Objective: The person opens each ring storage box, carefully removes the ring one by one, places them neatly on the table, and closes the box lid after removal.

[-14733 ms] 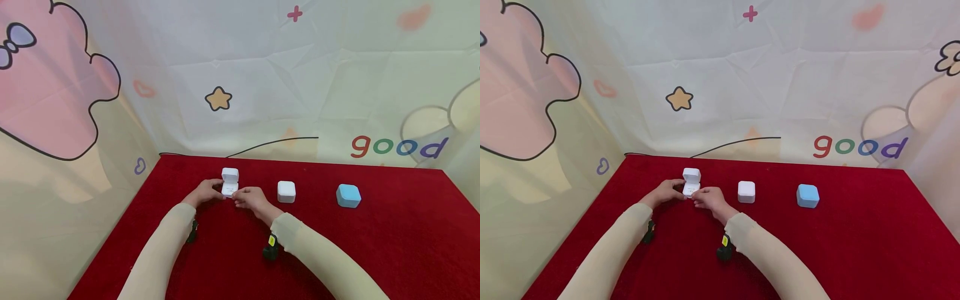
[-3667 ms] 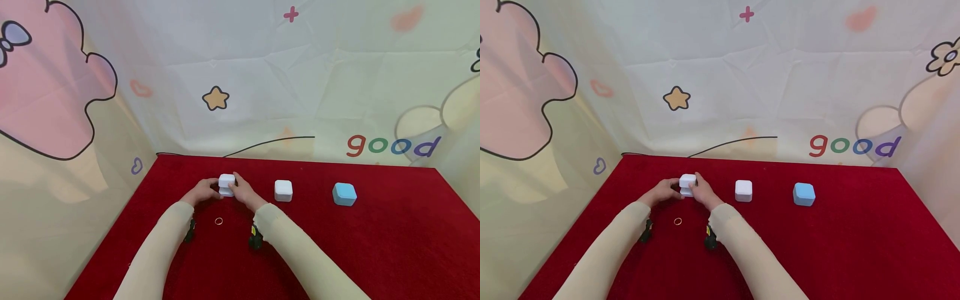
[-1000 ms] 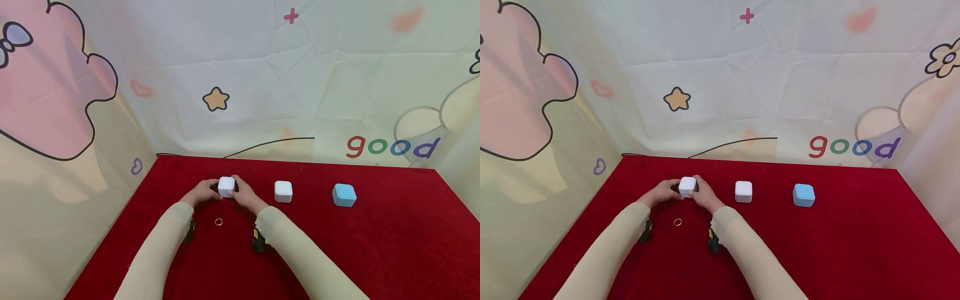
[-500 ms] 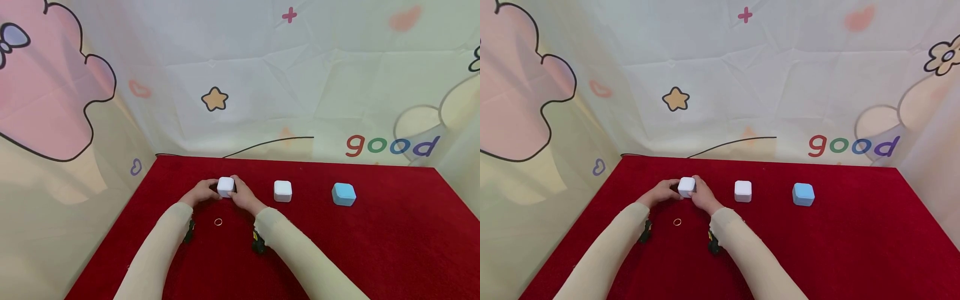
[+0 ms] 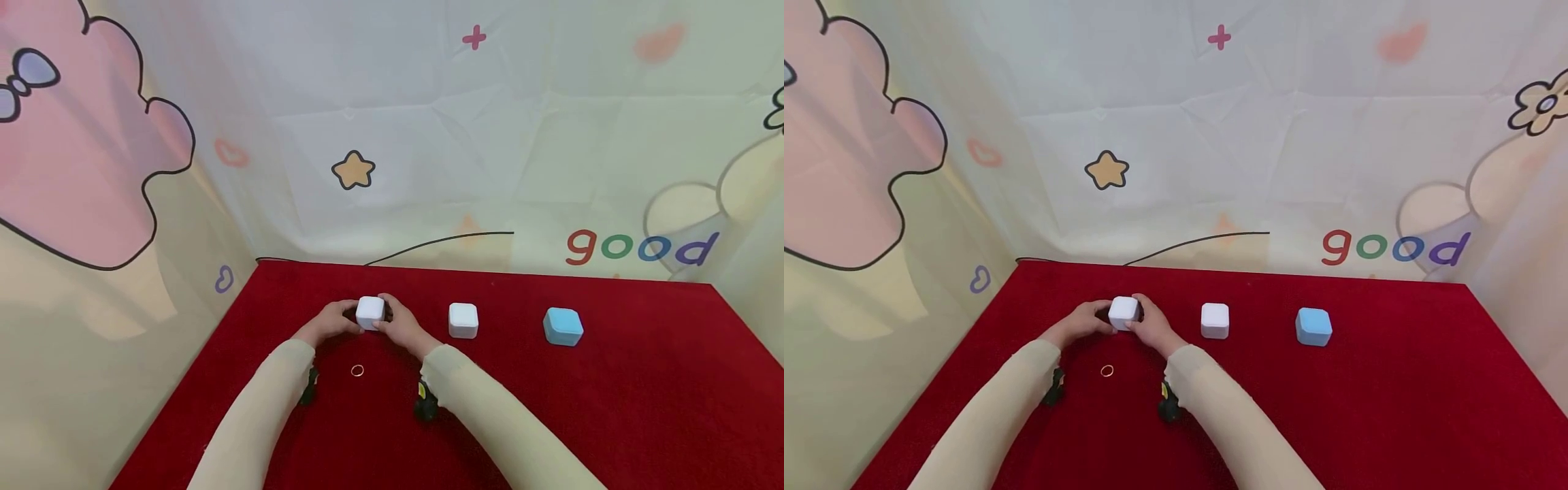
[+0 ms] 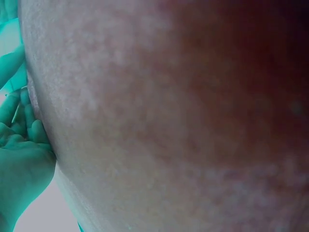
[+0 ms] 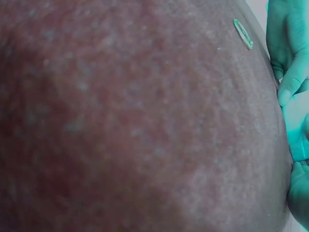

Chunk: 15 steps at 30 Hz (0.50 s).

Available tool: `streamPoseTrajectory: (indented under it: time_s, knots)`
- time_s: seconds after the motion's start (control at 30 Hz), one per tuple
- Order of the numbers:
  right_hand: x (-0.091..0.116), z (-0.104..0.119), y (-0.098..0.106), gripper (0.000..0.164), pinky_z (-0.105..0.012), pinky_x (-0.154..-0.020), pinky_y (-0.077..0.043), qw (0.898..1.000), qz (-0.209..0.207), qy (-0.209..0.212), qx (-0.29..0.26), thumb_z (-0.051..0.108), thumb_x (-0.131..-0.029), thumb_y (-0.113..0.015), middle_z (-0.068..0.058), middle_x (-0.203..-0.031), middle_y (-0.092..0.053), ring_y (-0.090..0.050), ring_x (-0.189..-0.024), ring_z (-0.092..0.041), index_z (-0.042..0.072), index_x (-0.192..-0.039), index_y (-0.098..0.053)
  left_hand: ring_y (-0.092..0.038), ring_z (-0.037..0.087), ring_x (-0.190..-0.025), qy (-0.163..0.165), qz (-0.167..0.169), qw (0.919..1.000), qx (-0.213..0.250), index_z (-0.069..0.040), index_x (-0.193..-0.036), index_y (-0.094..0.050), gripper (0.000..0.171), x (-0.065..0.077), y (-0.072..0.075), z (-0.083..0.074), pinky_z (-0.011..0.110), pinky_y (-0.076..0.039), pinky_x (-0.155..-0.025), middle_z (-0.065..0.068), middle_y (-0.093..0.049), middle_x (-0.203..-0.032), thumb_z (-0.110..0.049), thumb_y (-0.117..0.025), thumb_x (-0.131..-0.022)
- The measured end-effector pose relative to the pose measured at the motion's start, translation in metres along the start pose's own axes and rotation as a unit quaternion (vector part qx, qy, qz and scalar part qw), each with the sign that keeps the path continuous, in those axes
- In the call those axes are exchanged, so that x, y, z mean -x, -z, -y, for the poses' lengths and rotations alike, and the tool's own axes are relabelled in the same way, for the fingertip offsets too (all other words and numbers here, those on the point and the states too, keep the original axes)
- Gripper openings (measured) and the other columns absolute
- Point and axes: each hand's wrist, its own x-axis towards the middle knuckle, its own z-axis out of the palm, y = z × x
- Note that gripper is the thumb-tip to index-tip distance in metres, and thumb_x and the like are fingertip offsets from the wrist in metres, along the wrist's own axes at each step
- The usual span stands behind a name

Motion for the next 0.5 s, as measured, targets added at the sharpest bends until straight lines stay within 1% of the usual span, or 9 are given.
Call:
streamPoseTrajectory:
  time_s: [0.07,0.13,0.33,0.5]
  knots:
    - [0.0011,-0.0001,-0.0002,0.064,-0.051,-0.120,-0.040,1.000,-0.004,-0.009,-0.018,0.003,-0.098,-0.064,-0.024,-0.158,-0.044,-0.046,-0.145,-0.040,-0.001,-0.155,-0.035,-0.044,0.038,-0.140,0.001,0.001,1.0000,0.005,0.000,-0.149,-0.050,0.066,-0.0003,-0.0002,0.0011,0.056,-0.038,-0.119,0.023,-0.050,-0.154,-0.006,-0.072,-0.087]
    - [0.0017,0.0004,-0.0001,0.066,-0.051,-0.120,-0.040,1.000,-0.008,-0.009,-0.025,0.002,-0.097,-0.065,-0.024,-0.158,-0.043,-0.046,-0.145,-0.040,-0.002,-0.155,-0.034,-0.044,0.037,-0.140,0.002,-0.001,0.9999,0.011,-0.001,-0.149,-0.050,0.066,-0.0007,0.0003,0.0019,0.055,-0.038,-0.119,0.022,-0.049,-0.154,-0.006,-0.073,-0.087]
    - [0.0035,0.0018,0.0003,0.068,-0.050,-0.120,-0.040,1.000,-0.010,-0.007,-0.017,0.003,-0.097,-0.066,-0.025,-0.158,-0.044,-0.046,-0.146,-0.040,-0.004,-0.156,-0.033,-0.044,0.035,-0.140,0.004,0.007,0.9991,0.042,-0.004,-0.153,-0.046,0.070,-0.0014,0.0037,0.0033,0.052,-0.040,-0.119,0.021,-0.048,-0.156,-0.006,-0.072,-0.087]
    - [0.0060,0.0030,0.0014,0.073,-0.050,-0.122,-0.038,1.000,-0.010,-0.012,-0.018,0.005,-0.095,-0.070,-0.025,-0.158,-0.044,-0.045,-0.146,-0.039,-0.005,-0.156,-0.032,-0.050,0.035,-0.135,0.003,0.016,0.9983,0.056,-0.004,-0.154,-0.044,0.069,-0.0003,0.0074,0.0052,0.048,-0.045,-0.113,0.022,-0.052,-0.152,-0.003,-0.065,-0.088]
